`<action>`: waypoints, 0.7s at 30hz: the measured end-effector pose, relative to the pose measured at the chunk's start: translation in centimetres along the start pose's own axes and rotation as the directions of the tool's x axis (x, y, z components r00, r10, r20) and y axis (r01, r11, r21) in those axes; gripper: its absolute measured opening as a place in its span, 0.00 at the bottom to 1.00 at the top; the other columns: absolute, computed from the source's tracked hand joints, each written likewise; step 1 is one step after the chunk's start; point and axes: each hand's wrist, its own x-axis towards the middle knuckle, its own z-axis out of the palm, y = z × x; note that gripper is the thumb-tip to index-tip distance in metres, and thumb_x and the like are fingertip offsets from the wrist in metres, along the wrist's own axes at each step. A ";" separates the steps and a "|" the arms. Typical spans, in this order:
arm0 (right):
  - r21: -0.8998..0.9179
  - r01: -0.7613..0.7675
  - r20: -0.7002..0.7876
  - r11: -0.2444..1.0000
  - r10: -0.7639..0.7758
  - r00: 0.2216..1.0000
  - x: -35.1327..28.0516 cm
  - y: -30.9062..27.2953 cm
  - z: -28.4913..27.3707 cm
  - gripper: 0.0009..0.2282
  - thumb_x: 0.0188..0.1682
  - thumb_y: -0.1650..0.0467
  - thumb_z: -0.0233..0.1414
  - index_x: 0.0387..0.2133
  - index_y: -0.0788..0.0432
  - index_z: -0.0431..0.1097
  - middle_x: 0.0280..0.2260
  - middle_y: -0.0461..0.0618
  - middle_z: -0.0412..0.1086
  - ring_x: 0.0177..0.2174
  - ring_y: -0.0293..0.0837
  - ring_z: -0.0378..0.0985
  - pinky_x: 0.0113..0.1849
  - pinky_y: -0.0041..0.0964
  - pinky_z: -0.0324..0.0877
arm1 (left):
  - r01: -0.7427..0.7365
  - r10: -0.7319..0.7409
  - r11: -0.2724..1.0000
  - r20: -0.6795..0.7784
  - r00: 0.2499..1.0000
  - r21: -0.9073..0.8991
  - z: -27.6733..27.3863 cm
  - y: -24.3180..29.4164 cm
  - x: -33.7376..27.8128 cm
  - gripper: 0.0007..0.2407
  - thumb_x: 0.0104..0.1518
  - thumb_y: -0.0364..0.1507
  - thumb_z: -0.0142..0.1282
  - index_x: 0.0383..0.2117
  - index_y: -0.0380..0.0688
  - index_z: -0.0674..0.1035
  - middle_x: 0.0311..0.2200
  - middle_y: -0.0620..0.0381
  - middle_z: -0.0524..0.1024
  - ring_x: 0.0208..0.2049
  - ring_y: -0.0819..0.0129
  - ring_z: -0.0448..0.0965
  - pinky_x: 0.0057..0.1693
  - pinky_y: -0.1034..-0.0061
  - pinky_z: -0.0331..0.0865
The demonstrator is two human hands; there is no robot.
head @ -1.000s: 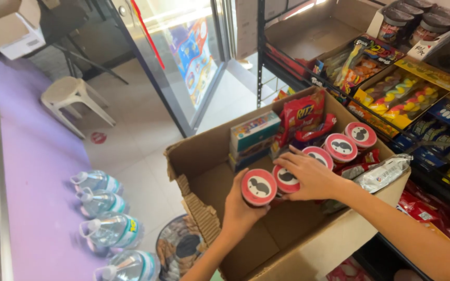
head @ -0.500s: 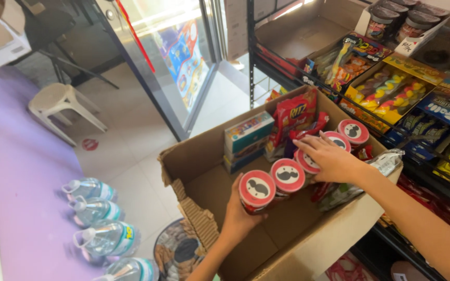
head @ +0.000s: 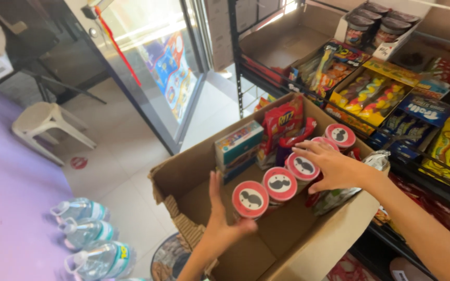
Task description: Organize and restock snacks and instant noodles on grocery store shelves.
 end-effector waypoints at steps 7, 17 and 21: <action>0.279 -0.060 -0.535 0.958 0.207 0.819 -4.0 3.1 -1.6 0.15 0.46 0.74 0.58 0.48 0.59 0.75 0.45 0.53 0.77 0.46 0.45 0.81 0.47 0.36 0.74 | 0.024 -0.024 0.991 0.000 1.000 -0.135 5.0 3.9 13.7 0.09 0.69 0.30 0.53 0.45 0.38 0.81 0.37 0.50 0.84 0.41 0.66 0.83 0.51 0.73 0.76; 0.226 -0.417 -0.691 0.880 0.447 0.569 -14.0 4.6 -8.8 0.10 0.45 0.72 0.59 0.40 0.63 0.76 0.30 0.55 0.78 0.28 0.46 0.82 0.31 0.38 0.74 | -0.085 0.273 0.896 0.391 0.879 -0.436 28.1 6.2 23.1 0.11 0.72 0.21 0.38 0.57 0.43 0.68 0.30 0.47 0.74 0.25 0.60 0.79 0.37 0.66 0.73; 0.263 -0.593 -0.697 0.761 0.575 0.428 -20.3 7.1 -10.6 0.13 0.46 0.71 0.58 0.44 0.61 0.75 0.32 0.54 0.78 0.26 0.46 0.81 0.26 0.40 0.73 | -0.458 0.620 0.691 0.131 0.774 -0.560 37.4 8.6 24.3 0.32 0.51 0.10 0.38 0.66 0.44 0.56 0.50 0.36 0.71 0.42 0.42 0.77 0.46 0.63 0.74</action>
